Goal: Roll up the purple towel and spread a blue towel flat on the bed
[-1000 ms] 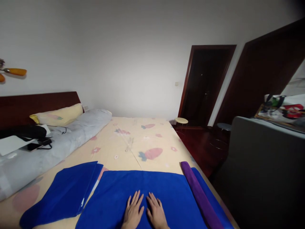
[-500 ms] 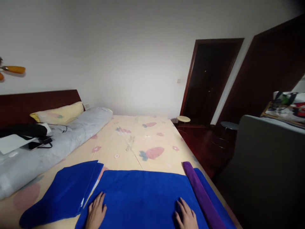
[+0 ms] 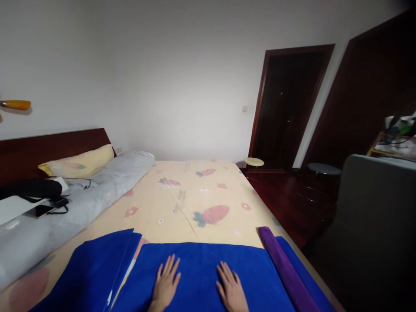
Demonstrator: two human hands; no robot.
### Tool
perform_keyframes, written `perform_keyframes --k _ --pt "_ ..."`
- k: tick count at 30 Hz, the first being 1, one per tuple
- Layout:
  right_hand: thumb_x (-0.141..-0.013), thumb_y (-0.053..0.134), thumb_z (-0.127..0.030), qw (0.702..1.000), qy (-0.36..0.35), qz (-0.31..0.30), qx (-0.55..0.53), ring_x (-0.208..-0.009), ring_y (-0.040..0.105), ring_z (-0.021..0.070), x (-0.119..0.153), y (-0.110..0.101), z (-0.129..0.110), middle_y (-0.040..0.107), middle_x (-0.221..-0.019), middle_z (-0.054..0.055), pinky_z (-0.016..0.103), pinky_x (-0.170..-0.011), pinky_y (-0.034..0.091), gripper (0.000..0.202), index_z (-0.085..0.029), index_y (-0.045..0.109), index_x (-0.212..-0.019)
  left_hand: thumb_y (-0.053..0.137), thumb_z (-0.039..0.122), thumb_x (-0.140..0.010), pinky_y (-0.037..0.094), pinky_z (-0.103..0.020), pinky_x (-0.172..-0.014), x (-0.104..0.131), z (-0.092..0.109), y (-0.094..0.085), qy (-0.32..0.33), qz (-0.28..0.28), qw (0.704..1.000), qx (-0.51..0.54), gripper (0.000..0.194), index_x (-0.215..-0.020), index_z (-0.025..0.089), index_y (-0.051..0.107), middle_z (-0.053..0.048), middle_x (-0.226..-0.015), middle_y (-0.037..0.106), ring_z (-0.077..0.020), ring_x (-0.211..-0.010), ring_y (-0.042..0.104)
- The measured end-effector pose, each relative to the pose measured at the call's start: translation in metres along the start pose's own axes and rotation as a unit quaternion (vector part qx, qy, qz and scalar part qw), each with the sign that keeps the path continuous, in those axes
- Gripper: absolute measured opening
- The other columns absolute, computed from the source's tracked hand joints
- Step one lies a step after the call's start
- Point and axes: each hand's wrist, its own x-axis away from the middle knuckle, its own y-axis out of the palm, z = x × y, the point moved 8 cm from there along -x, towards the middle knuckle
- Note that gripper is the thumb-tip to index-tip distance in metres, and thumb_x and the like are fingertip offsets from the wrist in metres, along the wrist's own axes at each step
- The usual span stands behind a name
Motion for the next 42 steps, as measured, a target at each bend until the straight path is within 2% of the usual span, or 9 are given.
perform_keyframes --k 4,7,11,15,18,28,32,37,42 --pt "-0.086 0.030 -0.062 0.991 0.100 0.063 0.068 -0.141 0.028 0.0240 0.030 -0.036 0.102 0.032 -0.152 0.004 0.051 -0.115 0.028 0.065 -0.027 0.037 -0.140 0.021 0.054 -0.091 0.017 -0.050 -0.118 0.006 -0.111 -0.029 -0.141 -0.003 0.989 -0.039 0.061 -0.147 0.031 0.018 0.001 -0.159 0.016 -0.0199 -0.146 0.013" --pt "-0.086 0.031 -0.061 0.988 0.111 0.075 0.082 -0.140 0.031 0.0234 0.042 -0.047 0.139 0.036 -0.151 0.004 0.049 -0.114 0.031 0.064 -0.025 0.041 -0.138 0.023 0.046 -0.091 0.022 -0.049 -0.116 0.005 -0.140 -0.040 -0.173 -0.030 0.983 -0.055 0.058 -0.146 0.029 0.024 -0.001 -0.158 0.021 -0.0195 -0.145 0.019" --pt "-0.086 0.031 -0.059 0.984 0.116 0.100 0.094 -0.139 0.034 0.0254 0.034 -0.041 0.126 0.039 -0.149 0.007 0.049 -0.112 0.034 0.062 -0.022 0.047 -0.134 0.024 0.028 -0.088 0.023 -0.043 -0.115 -0.012 -0.103 -0.048 -0.148 -0.015 0.983 -0.106 0.058 -0.144 0.014 0.032 -0.009 -0.155 0.029 -0.0202 -0.143 0.026" --pt "-0.088 0.028 -0.057 0.987 0.091 0.098 0.086 -0.139 0.034 0.0238 0.015 -0.018 0.084 0.038 -0.149 0.004 0.048 -0.111 0.036 0.059 -0.026 0.045 -0.135 0.023 0.035 -0.089 0.019 -0.041 -0.118 -0.035 -0.027 -0.031 -0.030 -0.034 0.999 -0.029 0.059 -0.147 0.023 0.022 -0.001 -0.158 0.022 -0.0160 -0.146 0.017" --pt "-0.089 0.028 -0.055 0.988 0.090 0.096 0.086 -0.139 0.034 0.0236 0.010 -0.009 0.070 0.037 -0.150 0.005 0.049 -0.111 0.035 0.058 -0.026 0.041 -0.138 0.023 0.043 -0.089 0.015 -0.048 -0.118 -0.046 -0.008 -0.021 -0.023 -0.066 0.998 -0.004 0.061 -0.147 0.026 0.021 0.000 -0.158 0.018 -0.0183 -0.146 0.014" --pt "-0.089 0.030 -0.054 0.988 0.087 0.090 0.085 -0.138 0.035 0.0260 0.009 -0.013 0.071 0.035 -0.149 0.009 0.053 -0.109 0.036 0.058 -0.024 0.043 -0.137 0.020 0.046 -0.091 0.015 -0.054 -0.117 -0.049 -0.100 -0.042 -0.171 -0.013 0.983 -0.059 0.061 -0.147 0.022 0.018 -0.007 -0.159 0.015 -0.0233 -0.146 0.013" --pt "-0.091 0.029 -0.048 0.995 0.037 0.086 0.044 -0.139 0.034 0.0251 -0.020 -0.006 0.019 0.035 -0.151 0.007 0.054 -0.110 0.034 0.052 -0.028 0.046 -0.135 0.018 0.036 -0.092 0.014 -0.048 -0.119 -0.050 -0.017 -0.035 -0.054 0.040 0.997 -0.045 0.058 -0.148 0.022 0.016 -0.002 -0.159 0.013 -0.0192 -0.147 0.010" --pt "-0.091 0.029 -0.044 0.998 -0.047 -0.008 -0.032 -0.142 0.027 0.0209 -0.061 0.021 -0.049 0.031 -0.153 0.004 0.048 -0.115 0.028 0.052 -0.030 0.034 -0.141 0.025 0.025 -0.087 0.014 -0.044 -0.121 -0.054 0.104 0.011 0.112 -0.068 0.991 0.034 0.062 -0.148 0.029 0.012 0.005 -0.158 0.013 -0.0158 -0.146 0.011" --pt "-0.090 0.029 -0.046 0.999 0.035 0.014 0.031 -0.142 0.026 0.0209 -0.065 -0.003 0.016 0.030 -0.153 0.002 0.050 -0.117 0.023 0.054 -0.029 0.036 -0.140 0.022 0.042 -0.092 0.014 -0.051 -0.120 -0.060 0.056 0.007 0.025 -0.025 0.999 0.022 0.056 -0.146 0.033 0.016 0.004 -0.158 0.014 -0.0194 -0.146 0.014"
